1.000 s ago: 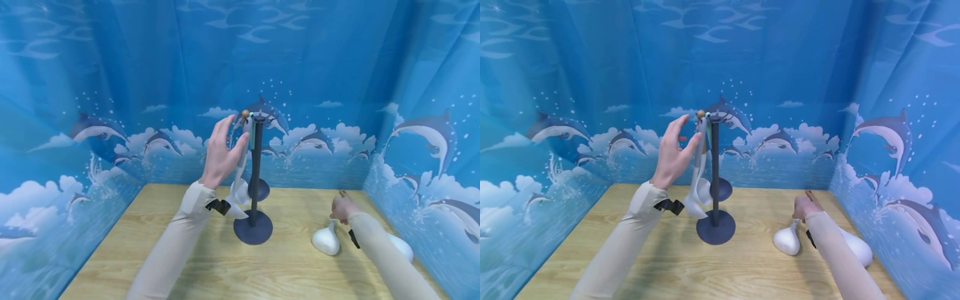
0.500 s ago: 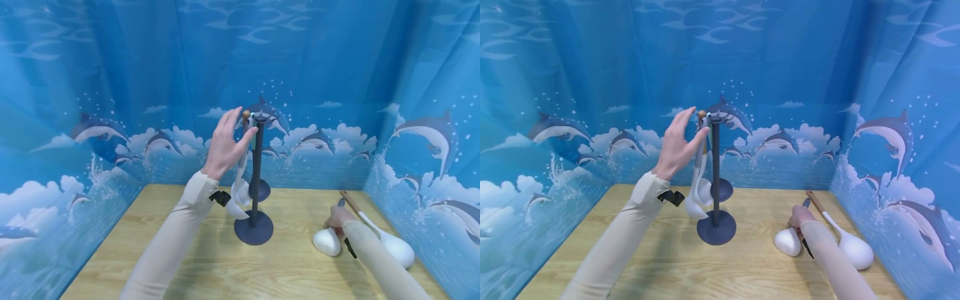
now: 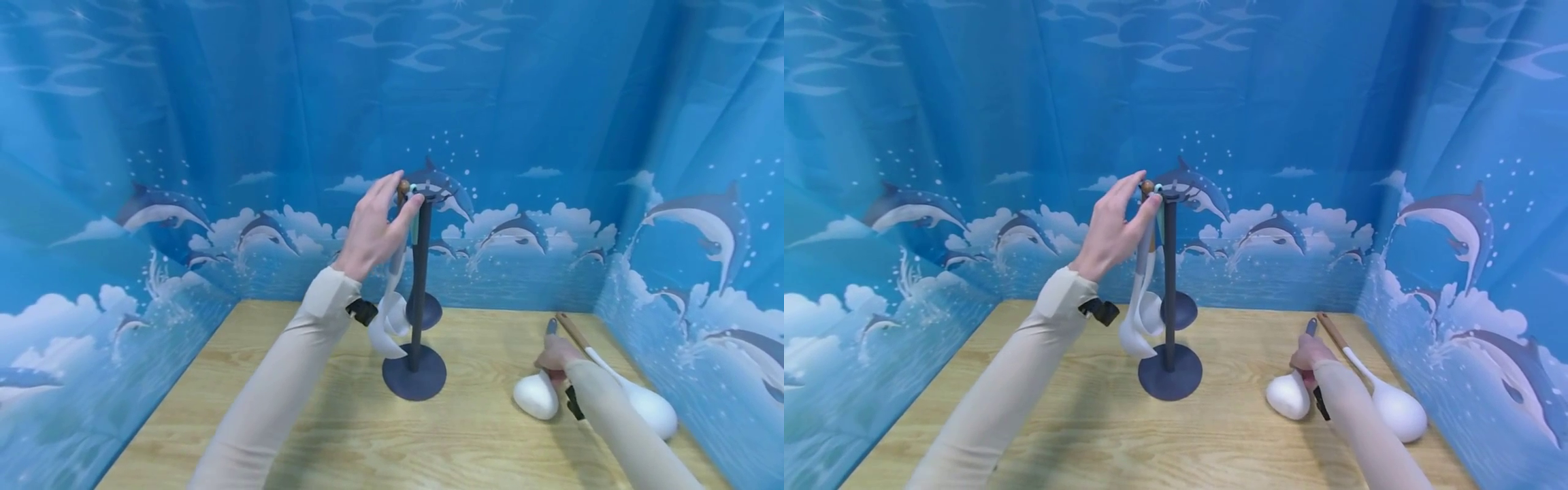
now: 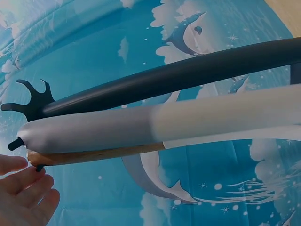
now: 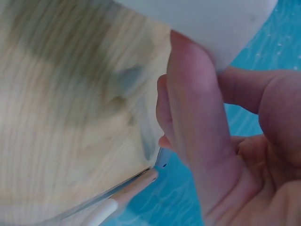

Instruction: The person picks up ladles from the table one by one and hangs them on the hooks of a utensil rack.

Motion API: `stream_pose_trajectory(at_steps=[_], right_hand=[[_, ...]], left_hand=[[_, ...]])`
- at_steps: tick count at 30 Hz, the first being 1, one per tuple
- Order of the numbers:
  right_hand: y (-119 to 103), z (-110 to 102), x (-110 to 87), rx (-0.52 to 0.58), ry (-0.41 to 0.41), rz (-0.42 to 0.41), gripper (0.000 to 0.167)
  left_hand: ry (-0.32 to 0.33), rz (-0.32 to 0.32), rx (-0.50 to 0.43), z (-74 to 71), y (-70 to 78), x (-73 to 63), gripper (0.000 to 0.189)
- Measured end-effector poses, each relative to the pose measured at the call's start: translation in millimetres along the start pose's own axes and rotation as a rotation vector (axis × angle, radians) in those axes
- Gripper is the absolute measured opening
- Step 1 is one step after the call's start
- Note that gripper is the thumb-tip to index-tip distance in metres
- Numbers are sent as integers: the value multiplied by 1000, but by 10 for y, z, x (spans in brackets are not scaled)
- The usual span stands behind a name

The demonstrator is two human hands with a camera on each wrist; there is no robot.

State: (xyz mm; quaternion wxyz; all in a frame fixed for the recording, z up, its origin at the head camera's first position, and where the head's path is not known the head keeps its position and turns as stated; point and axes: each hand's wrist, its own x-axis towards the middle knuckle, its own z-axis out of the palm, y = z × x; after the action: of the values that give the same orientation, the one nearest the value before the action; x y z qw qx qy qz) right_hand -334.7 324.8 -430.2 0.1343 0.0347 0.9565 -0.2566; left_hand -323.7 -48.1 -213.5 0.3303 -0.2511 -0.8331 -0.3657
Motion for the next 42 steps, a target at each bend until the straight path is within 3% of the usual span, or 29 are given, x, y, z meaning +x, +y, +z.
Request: stream_pose_trajectory(at_steps=[2,5,8,14,19,28,33,42], right_hand=[[-31,-11,-14,9,2,-24,55],[-84,-23,-49,11,10,-64,21],[-158,-26,-86,26,10,-103,13],[-319,-39,-107,62,-19,-122,23],[-435,-40,-104,167,-29,-149,41],[-571,-25,-71,320,27,-264,38],[-702,-77,-69,333,116,-316,35],[-961,-180,-101,271,375,-454,30]], left_hand=[[-7,1,0,0,-7,12,63],[-21,0,-4,4,-3,32,63],[-41,-15,-4,7,17,53,64],[-69,-69,-4,14,66,97,67],[-85,-102,-25,28,91,126,68],[-82,-115,-53,55,89,129,63],[-52,-103,-100,86,84,148,55],[0,-135,-129,132,102,167,45]])
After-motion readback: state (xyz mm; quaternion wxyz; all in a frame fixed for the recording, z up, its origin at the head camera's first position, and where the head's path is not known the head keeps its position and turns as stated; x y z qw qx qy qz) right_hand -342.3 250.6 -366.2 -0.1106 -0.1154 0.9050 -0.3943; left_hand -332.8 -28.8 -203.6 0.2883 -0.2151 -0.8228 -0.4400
